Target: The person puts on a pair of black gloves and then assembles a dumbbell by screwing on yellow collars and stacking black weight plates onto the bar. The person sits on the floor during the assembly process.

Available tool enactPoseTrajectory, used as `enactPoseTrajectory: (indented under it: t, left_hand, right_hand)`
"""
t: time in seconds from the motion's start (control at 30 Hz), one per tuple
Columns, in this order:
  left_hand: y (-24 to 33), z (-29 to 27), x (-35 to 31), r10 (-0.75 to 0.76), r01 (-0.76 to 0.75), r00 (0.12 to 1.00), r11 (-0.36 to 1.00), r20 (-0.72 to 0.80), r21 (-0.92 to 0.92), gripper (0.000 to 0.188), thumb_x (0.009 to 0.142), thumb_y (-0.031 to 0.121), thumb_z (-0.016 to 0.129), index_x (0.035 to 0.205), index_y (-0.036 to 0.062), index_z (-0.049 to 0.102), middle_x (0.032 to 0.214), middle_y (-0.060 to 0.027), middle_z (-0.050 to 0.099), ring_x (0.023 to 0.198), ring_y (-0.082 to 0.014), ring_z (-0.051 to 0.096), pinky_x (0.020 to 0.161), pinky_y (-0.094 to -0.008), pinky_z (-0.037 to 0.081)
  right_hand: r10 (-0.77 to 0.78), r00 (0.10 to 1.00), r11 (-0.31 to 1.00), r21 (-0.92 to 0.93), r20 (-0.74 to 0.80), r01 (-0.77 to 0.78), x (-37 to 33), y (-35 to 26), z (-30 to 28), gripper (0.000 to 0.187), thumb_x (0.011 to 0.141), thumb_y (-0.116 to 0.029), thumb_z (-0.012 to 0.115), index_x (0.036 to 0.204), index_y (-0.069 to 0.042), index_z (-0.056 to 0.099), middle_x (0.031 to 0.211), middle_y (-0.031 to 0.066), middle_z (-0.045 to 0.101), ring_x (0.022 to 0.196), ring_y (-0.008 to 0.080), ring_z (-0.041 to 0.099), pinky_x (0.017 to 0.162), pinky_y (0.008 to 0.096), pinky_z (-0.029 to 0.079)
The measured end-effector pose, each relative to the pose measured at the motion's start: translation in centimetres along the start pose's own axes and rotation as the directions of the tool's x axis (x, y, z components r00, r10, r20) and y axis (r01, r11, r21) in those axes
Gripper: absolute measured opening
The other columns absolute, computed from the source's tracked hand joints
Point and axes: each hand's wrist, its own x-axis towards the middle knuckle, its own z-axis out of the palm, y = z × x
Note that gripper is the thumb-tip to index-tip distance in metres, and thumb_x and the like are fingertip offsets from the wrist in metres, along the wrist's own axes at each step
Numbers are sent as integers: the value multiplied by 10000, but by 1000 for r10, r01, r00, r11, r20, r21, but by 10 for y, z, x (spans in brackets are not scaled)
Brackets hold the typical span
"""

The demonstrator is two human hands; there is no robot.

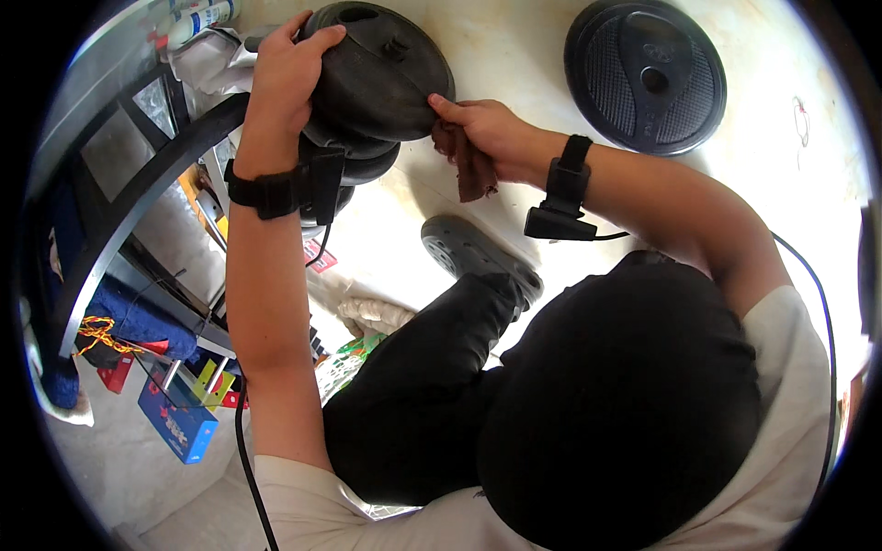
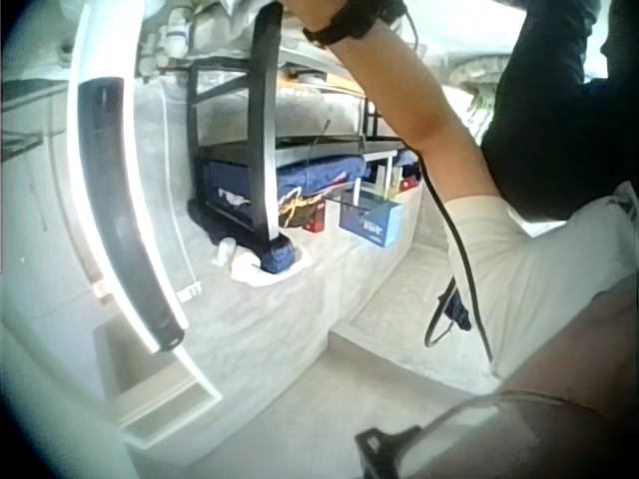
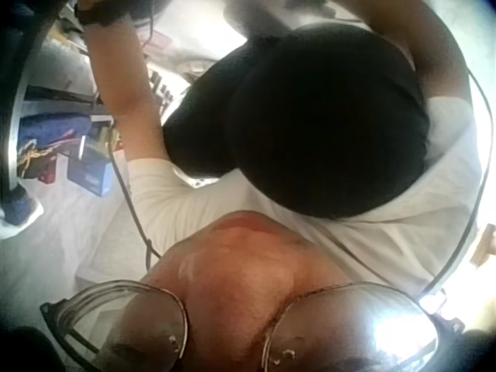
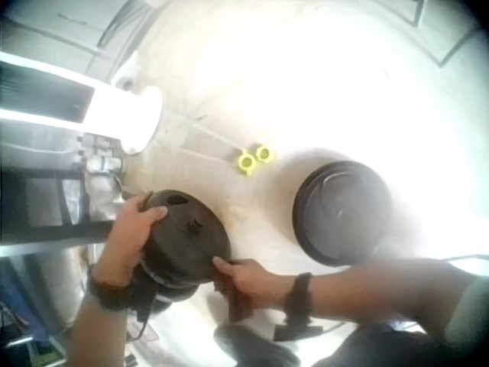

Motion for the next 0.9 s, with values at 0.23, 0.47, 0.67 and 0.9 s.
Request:
enactPoseTrajectory:
  t: [0.23, 0.47, 0.67, 0.9]
  left_hand:
    - [-1, 5, 17, 20, -19, 999, 1000, 26, -18, 554, 864, 112, 711, 1338, -106, 522, 1185, -190, 662, 1006, -237, 658, 890, -341, 530]
    - [10, 20, 11, 19, -18, 999, 1000, -49, 24, 548, 846, 72, 711, 1350, -54, 537, 1120, -179, 678, 959, -238, 673, 833, -345, 551]
    - [4, 16, 16, 28, -24, 999, 995, 40, -95, 505, 846, 44, 700, 1333, 20, 570, 1096, -169, 683, 919, -237, 681, 796, -342, 563]
    - [-2, 19, 6, 42, -42, 999, 991, -4, -127, 438, 857, 45, 692, 1285, 38, 600, 1065, -150, 683, 903, -235, 680, 786, -326, 567]
  right_hand:
    - [-36, 999, 999, -26, -31, 35, -21, -4, -7, 389, 1039, -364, 520, 964, -2, 640, 716, 24, 555, 659, 136, 492, 618, 289, 440]
    - [-53, 999, 999, -7, -8, 53, -30, -5, -9, 384, 1042, -334, 501, 1051, 26, 634, 698, 8, 534, 663, 139, 487, 604, 280, 424]
    - [-26, 996, 998, 56, 86, 21, -17, 4, -10, 464, 1030, -450, 450, 991, -13, 601, 699, 15, 536, 682, 159, 490, 637, 301, 405]
    - [66, 984, 992, 93, 167, -82, 10, 2, -15, 493, 978, -579, 502, 921, -91, 538, 724, 32, 533, 697, 167, 481, 655, 316, 382]
